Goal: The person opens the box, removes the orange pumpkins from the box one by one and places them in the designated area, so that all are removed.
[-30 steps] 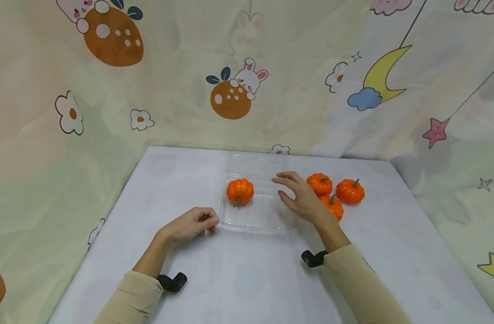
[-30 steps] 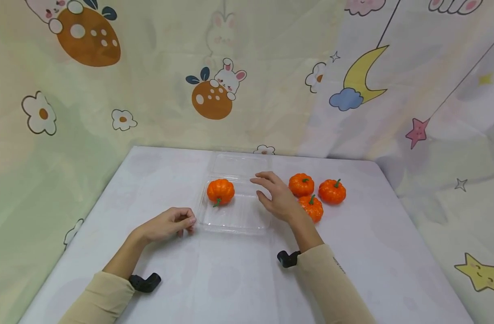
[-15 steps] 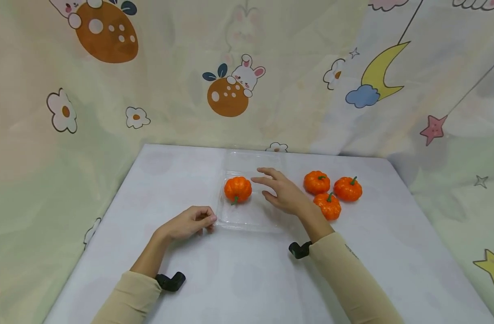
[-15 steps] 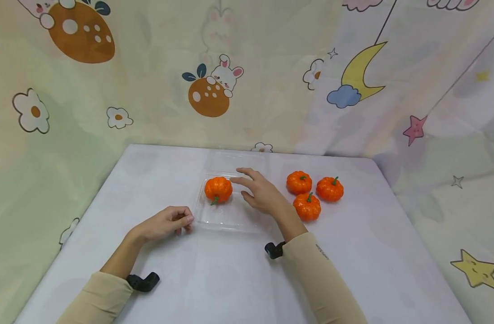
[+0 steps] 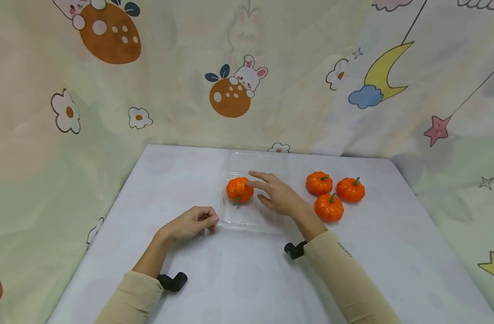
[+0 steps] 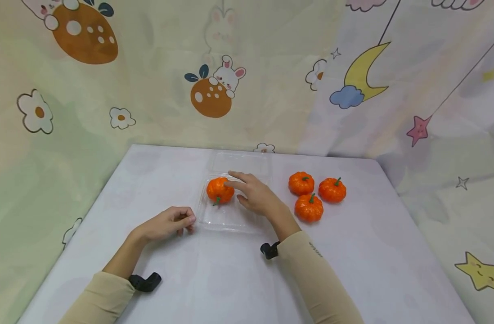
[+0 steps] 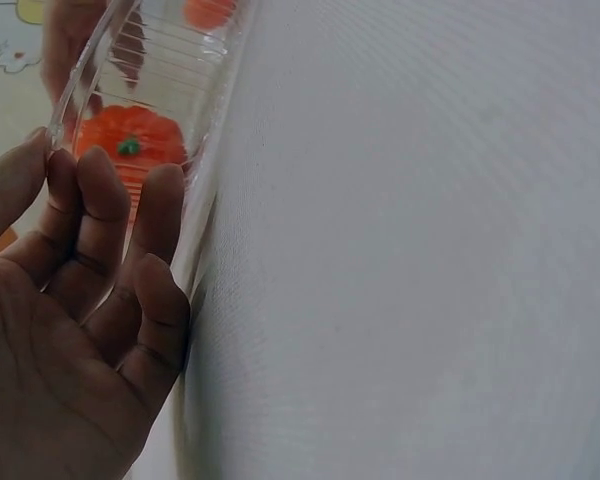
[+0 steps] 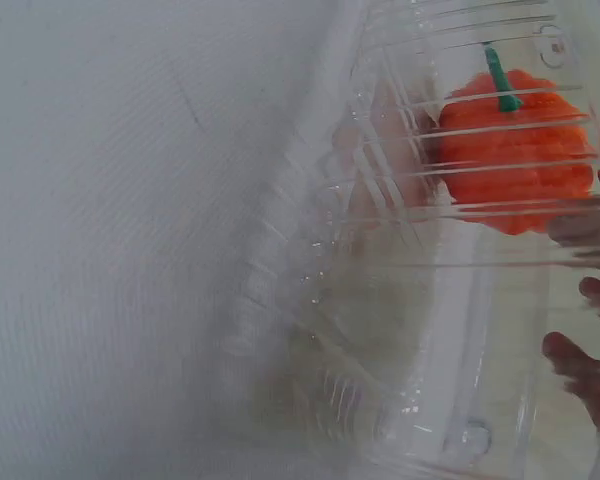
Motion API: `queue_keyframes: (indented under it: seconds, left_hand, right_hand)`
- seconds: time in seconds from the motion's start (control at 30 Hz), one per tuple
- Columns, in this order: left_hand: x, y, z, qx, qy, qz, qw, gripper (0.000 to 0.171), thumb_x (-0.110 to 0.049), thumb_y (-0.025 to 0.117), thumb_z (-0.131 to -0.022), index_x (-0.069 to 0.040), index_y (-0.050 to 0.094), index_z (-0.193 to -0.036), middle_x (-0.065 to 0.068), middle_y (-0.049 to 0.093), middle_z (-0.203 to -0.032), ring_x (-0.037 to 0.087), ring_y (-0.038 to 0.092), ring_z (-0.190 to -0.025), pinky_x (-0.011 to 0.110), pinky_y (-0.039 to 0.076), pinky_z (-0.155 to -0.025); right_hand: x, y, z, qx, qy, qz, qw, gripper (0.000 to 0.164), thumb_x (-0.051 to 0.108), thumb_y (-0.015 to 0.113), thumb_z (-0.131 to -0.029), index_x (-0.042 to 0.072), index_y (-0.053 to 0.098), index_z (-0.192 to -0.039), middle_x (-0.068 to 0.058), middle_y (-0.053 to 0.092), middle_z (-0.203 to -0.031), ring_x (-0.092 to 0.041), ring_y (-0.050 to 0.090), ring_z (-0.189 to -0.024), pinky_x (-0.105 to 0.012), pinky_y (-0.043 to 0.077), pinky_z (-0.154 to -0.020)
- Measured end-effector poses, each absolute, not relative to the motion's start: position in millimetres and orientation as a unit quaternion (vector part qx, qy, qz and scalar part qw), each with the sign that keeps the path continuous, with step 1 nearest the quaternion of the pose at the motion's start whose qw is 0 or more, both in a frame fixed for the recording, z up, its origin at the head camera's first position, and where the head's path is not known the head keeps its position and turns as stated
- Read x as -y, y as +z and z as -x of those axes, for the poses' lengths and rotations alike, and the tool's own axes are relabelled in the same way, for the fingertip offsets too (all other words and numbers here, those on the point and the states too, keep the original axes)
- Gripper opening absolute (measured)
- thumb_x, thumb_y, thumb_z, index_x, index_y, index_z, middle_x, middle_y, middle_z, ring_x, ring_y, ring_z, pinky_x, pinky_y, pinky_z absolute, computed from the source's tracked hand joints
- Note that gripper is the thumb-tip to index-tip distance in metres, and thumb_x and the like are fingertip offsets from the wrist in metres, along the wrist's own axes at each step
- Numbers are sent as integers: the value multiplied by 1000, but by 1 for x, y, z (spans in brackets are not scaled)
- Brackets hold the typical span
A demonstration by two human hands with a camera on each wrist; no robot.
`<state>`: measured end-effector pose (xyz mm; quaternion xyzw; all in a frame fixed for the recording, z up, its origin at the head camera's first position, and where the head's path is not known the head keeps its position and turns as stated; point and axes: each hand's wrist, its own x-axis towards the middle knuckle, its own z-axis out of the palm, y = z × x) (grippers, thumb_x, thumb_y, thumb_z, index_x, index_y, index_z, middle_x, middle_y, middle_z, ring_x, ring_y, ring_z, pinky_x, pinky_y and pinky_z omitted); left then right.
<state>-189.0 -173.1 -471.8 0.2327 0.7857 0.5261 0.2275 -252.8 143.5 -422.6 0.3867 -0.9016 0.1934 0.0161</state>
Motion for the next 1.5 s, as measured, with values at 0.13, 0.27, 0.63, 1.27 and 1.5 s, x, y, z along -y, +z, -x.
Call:
queue_keyframes:
  seconds: [0.13,0.27,0.63,1.27,1.5]
  left_hand:
    - [173,-473,188,-785,526,-232,230,28,-26,56,-108,1,63,-101,15,67,-92,30,62,-86,31,51,-67]
    - [173,-472,188,-787,524,-234,229,27,-25,57,-107,1,63,-101,16,67,-93,30,63,-86,30,51,-67]
    - [172,-471,187,-788,522,-229,231,27,-26,57,-107,-1,64,-102,17,68,-94,28,61,-83,30,51,-66]
    - [172,-472,188,-782,529,-234,230,27,-25,57,-107,1,63,-101,17,67,-92,28,62,-83,30,50,-66]
    - [172,-469,187,-784,527,-226,236,27,-27,57,-107,-2,63,-101,15,67,-93,29,64,-87,30,50,-67]
  right_hand:
    - [-139,-423,251,905,175,-387,4,55,3,72,-95,21,59,-145,-2,36,-165,-30,41,-146,-48,40,-115]
    - [-135,-424,249,914,166,-370,-20,61,5,71,-96,27,53,-150,-1,42,-160,-27,42,-144,-47,44,-112]
    - [-127,-431,244,907,205,-365,-48,73,8,79,-91,30,47,-152,-6,42,-150,-27,48,-136,-42,46,-111]
    - [-112,-429,238,913,202,-351,-58,78,14,86,-85,27,47,-151,-1,37,-157,-27,44,-141,-45,44,-112]
    - [-113,-427,235,906,214,-356,-79,74,13,86,-85,23,51,-149,0,43,-157,-27,39,-145,-48,42,-114]
